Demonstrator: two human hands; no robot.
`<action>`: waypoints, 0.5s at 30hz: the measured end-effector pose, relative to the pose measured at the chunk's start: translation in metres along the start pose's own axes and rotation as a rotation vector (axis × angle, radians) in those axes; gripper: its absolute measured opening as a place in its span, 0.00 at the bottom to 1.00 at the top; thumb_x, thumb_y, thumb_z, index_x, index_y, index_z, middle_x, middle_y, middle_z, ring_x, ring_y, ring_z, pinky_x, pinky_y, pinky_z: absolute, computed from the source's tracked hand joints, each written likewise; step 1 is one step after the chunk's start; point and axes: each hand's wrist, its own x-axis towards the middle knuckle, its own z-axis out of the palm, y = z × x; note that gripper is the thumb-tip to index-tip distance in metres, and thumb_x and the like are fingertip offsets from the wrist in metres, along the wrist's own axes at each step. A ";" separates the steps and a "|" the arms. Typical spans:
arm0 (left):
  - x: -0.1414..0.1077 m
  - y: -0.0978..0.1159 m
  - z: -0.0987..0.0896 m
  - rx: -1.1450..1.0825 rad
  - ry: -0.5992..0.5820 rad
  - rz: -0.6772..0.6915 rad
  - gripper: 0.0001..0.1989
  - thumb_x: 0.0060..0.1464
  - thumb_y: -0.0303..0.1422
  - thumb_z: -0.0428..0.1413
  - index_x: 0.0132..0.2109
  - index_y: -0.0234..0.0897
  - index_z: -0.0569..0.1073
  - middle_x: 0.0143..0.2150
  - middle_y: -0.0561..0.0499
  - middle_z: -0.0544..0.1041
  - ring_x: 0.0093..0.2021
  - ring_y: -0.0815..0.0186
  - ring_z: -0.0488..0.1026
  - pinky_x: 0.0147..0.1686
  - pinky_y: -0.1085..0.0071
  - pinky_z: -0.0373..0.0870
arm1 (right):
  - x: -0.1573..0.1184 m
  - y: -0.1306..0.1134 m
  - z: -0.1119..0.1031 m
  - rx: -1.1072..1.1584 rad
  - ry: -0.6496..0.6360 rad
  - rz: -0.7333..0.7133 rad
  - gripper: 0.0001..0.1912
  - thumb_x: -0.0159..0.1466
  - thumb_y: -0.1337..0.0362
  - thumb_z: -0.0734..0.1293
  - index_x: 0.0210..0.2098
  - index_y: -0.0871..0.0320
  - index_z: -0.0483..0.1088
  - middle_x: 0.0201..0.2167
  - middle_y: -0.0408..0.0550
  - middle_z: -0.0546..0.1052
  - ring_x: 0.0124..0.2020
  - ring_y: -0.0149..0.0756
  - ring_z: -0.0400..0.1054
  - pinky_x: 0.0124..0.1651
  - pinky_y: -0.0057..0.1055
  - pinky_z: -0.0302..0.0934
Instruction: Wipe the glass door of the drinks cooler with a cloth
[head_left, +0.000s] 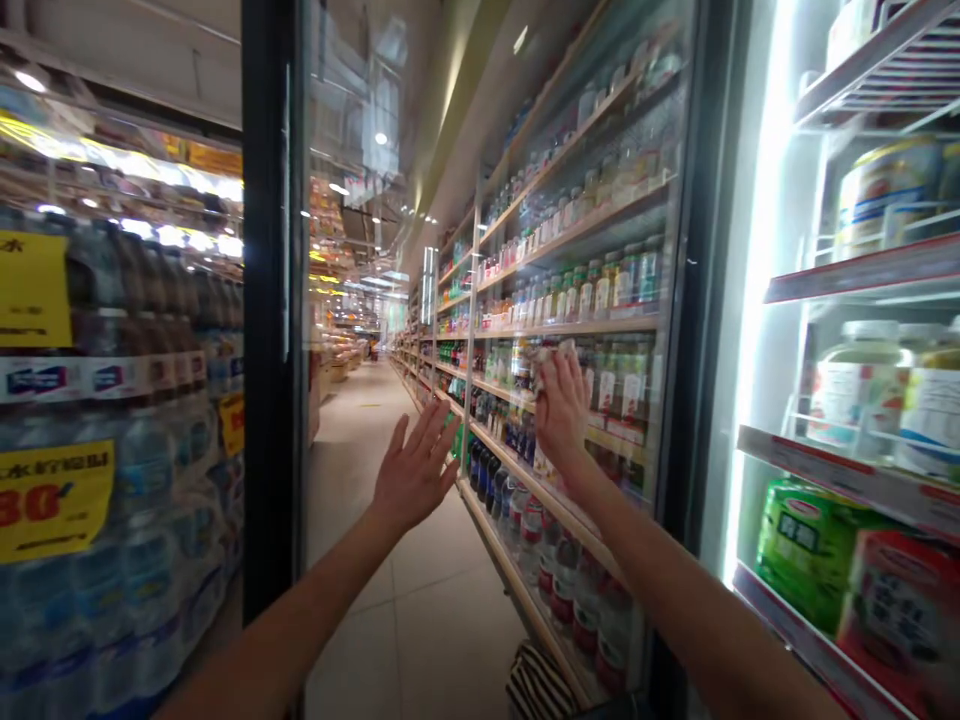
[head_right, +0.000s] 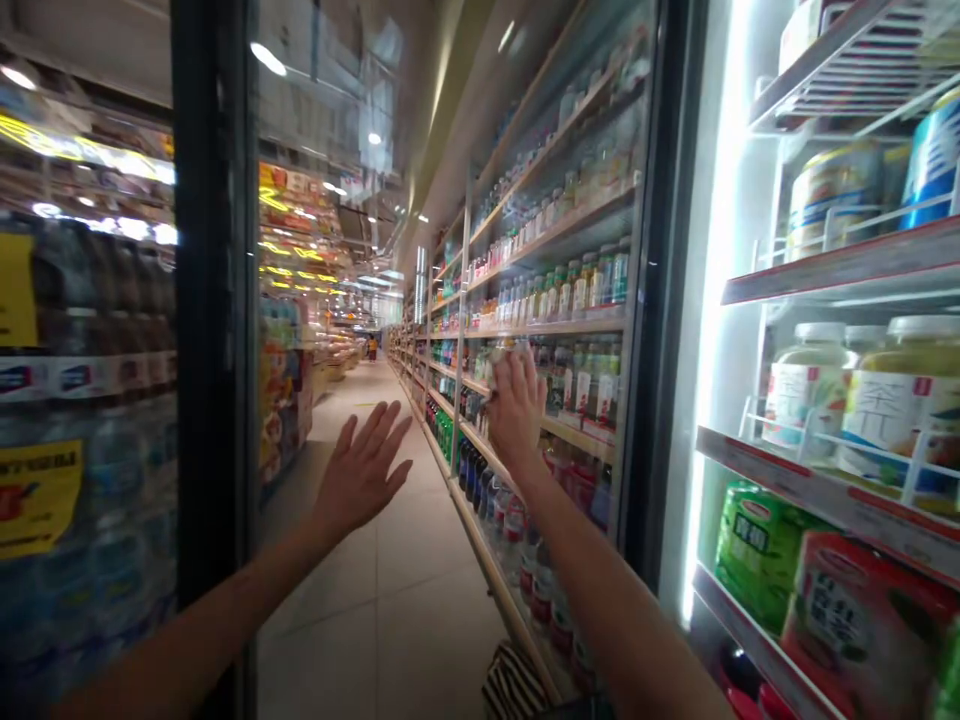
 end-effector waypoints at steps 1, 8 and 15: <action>0.001 -0.006 -0.003 0.005 0.011 -0.035 0.27 0.58 0.37 0.47 0.63 0.37 0.53 0.63 0.44 0.57 0.65 0.60 0.50 0.63 0.58 0.41 | -0.008 -0.007 -0.001 0.019 -0.045 -0.099 0.24 0.63 0.68 0.54 0.59 0.54 0.58 0.60 0.52 0.62 0.66 0.41 0.42 0.63 0.47 0.42; 0.000 -0.044 -0.018 0.054 0.071 -0.156 0.31 0.57 0.39 0.49 0.65 0.40 0.49 0.64 0.43 0.55 0.65 0.58 0.48 0.62 0.54 0.42 | 0.003 -0.020 0.006 0.033 -0.080 -0.301 0.22 0.63 0.67 0.56 0.57 0.52 0.60 0.58 0.48 0.65 0.65 0.38 0.46 0.64 0.46 0.38; -0.003 -0.043 -0.017 0.069 0.092 -0.143 0.31 0.57 0.37 0.47 0.65 0.39 0.47 0.64 0.42 0.56 0.65 0.58 0.49 0.63 0.55 0.41 | 0.045 -0.036 0.013 0.017 -0.039 -0.250 0.24 0.62 0.68 0.55 0.58 0.53 0.59 0.60 0.48 0.63 0.66 0.40 0.44 0.63 0.46 0.40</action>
